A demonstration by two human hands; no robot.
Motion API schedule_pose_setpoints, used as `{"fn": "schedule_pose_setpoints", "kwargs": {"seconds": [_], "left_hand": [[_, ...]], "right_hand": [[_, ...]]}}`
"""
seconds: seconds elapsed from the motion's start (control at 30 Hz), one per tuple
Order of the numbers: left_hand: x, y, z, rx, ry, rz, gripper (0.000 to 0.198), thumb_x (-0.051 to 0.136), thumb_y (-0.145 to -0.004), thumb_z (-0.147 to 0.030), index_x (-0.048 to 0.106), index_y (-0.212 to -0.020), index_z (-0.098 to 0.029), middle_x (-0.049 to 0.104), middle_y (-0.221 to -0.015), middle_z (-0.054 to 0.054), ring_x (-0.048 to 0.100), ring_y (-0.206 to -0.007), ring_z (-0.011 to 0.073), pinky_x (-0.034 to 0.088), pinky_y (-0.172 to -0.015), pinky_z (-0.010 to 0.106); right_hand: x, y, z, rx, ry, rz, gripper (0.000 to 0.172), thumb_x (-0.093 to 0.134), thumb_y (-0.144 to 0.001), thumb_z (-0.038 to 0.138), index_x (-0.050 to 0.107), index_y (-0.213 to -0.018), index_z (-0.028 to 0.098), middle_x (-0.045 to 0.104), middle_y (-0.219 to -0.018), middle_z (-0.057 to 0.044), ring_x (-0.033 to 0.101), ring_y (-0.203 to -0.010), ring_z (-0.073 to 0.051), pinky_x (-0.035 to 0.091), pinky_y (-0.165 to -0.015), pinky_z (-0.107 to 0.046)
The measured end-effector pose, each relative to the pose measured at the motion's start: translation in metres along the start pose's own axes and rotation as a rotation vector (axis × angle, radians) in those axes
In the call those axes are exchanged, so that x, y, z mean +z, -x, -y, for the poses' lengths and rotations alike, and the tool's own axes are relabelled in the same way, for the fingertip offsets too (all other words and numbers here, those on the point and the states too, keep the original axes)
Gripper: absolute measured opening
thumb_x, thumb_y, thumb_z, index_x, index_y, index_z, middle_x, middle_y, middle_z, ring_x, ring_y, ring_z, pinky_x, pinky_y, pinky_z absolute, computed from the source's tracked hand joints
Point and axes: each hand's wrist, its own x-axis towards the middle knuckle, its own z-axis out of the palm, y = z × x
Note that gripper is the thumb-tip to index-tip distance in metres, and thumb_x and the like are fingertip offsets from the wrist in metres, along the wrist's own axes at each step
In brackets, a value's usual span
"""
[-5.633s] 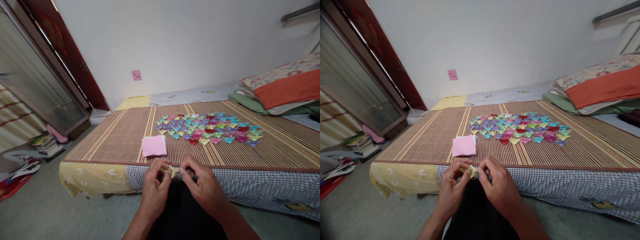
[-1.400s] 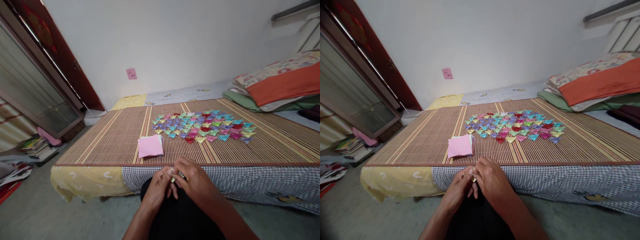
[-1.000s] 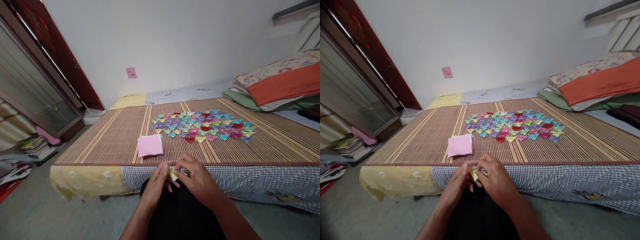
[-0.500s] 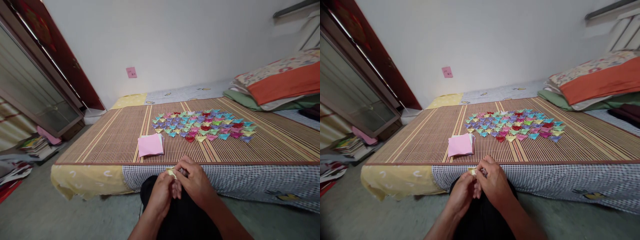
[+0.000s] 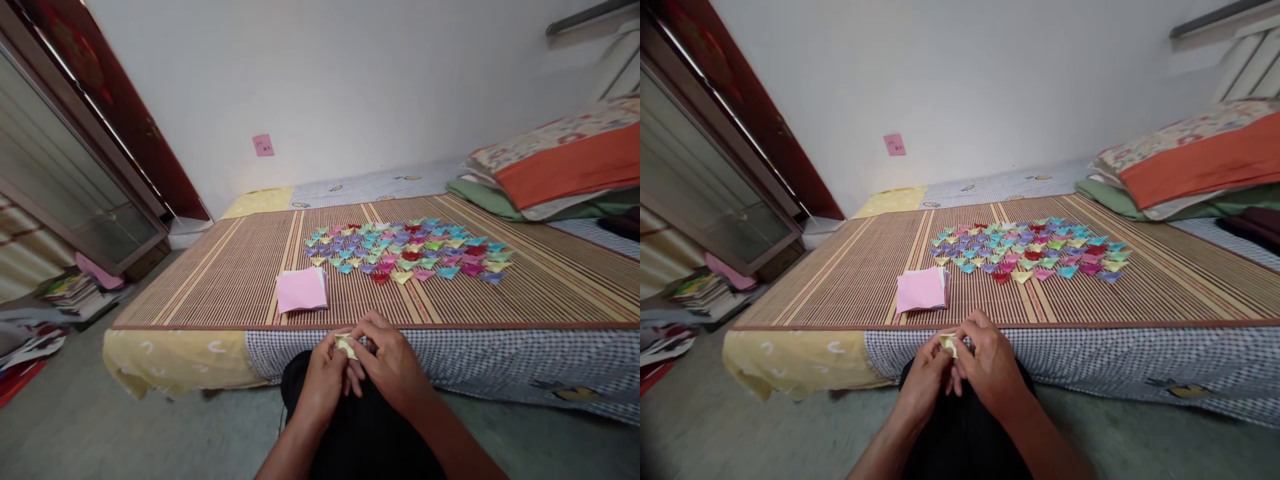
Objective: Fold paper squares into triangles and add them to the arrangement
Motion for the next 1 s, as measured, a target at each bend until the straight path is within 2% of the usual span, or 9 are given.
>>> {"fn": "schedule_pose_setpoints", "kwargs": {"seconds": [0.13, 0.27, 0.33, 0.4, 0.57, 0.7, 0.8, 0.87, 1.0], "left_hand": [[0.001, 0.000, 0.004, 0.001, -0.075, 0.007, 0.033, 0.050, -0.094, -0.039, 0.059, -0.110, -0.012, 0.064, -0.057, -0.002, 0.051, -0.034, 0.0107, 0.030, -0.036, 0.020], [0.001, 0.004, 0.003, 0.039, -0.155, -0.048, 0.047, 0.054, -0.096, -0.045, 0.053, -0.130, -0.012, 0.063, -0.061, -0.003, 0.053, -0.041, 0.0115, 0.036, -0.042, 0.020], [-0.002, 0.005, 0.000, 0.052, -0.173, -0.095, 0.056, 0.063, -0.092, -0.043, 0.049, -0.138, -0.014, 0.064, -0.071, -0.002, 0.058, -0.050, 0.0120, 0.039, -0.046, 0.021], [-0.007, 0.005, -0.002, 0.069, -0.175, -0.128, 0.058, 0.069, -0.088, -0.042, 0.052, -0.138, -0.016, 0.064, -0.082, 0.000, 0.062, -0.058, 0.0126, 0.041, -0.048, 0.021], [-0.014, 0.001, -0.007, 0.098, -0.210, -0.064, 0.041, 0.060, -0.095, -0.045, 0.067, -0.119, -0.013, 0.067, -0.085, 0.005, 0.065, -0.063, 0.0151, 0.044, -0.049, 0.023], [-0.012, 0.000, -0.008, 0.094, -0.184, -0.012, 0.044, 0.055, -0.097, -0.050, 0.069, -0.111, -0.010, 0.067, -0.071, 0.005, 0.065, -0.060, 0.0172, 0.049, -0.052, 0.025], [-0.010, 0.000, -0.009, 0.072, -0.129, 0.004, 0.048, 0.058, -0.094, -0.055, 0.070, -0.106, -0.010, 0.068, -0.072, 0.006, 0.066, -0.058, 0.0171, 0.049, -0.050, 0.025], [-0.010, 0.000, -0.010, 0.061, -0.097, 0.011, 0.050, 0.061, -0.092, -0.057, 0.070, -0.106, -0.009, 0.070, -0.077, 0.008, 0.067, -0.058, 0.0169, 0.050, -0.050, 0.025], [-0.011, 0.003, -0.012, 0.049, -0.046, 0.014, 0.056, 0.068, -0.088, -0.058, 0.067, -0.116, -0.009, 0.069, -0.080, 0.007, 0.068, -0.063, 0.0176, 0.049, -0.050, 0.023]], "right_hand": [[0.002, 0.000, -0.004, 0.011, 0.026, -0.005, 0.016, 0.057, -0.093, 0.012, 0.061, -0.078, 0.019, 0.057, -0.089, -0.003, 0.060, -0.081, -0.019, 0.046, -0.074, -0.033], [0.000, 0.000, -0.005, -0.021, 0.081, 0.023, 0.018, 0.057, -0.092, 0.007, 0.061, -0.078, 0.018, 0.057, -0.088, -0.003, 0.061, -0.084, -0.020, 0.046, -0.078, -0.034], [-0.003, -0.001, -0.004, -0.047, 0.107, 0.035, 0.019, 0.056, -0.092, 0.005, 0.063, -0.079, 0.018, 0.058, -0.089, -0.004, 0.061, -0.085, -0.021, 0.046, -0.078, -0.034], [-0.007, -0.001, -0.003, -0.075, 0.129, 0.041, 0.020, 0.055, -0.094, 0.005, 0.064, -0.081, 0.017, 0.059, -0.090, -0.005, 0.061, -0.086, -0.021, 0.046, -0.077, -0.033], [-0.008, 0.000, -0.001, -0.128, 0.197, 0.064, 0.021, 0.056, -0.095, 0.005, 0.064, -0.080, 0.017, 0.059, -0.089, -0.006, 0.060, -0.085, -0.021, 0.046, -0.075, -0.032], [-0.005, 0.001, 0.001, -0.142, 0.217, 0.077, 0.024, 0.054, -0.098, 0.008, 0.063, -0.078, 0.017, 0.057, -0.085, -0.005, 0.058, -0.080, -0.020, 0.045, -0.072, -0.031], [-0.010, 0.000, 0.004, -0.122, 0.191, 0.089, 0.026, 0.054, -0.099, 0.011, 0.063, -0.076, 0.018, 0.056, -0.083, -0.003, 0.058, -0.079, -0.019, 0.045, -0.070, -0.030], [-0.015, -0.001, 0.006, -0.093, 0.150, 0.112, 0.026, 0.055, -0.100, 0.015, 0.064, -0.075, 0.019, 0.056, -0.083, -0.003, 0.058, -0.078, -0.019, 0.045, -0.070, -0.030], [-0.025, -0.002, 0.003, -0.004, 0.002, 0.158, 0.023, 0.057, -0.098, 0.016, 0.067, -0.077, 0.019, 0.058, -0.085, -0.002, 0.060, -0.077, -0.017, 0.045, -0.070, -0.030]]}}
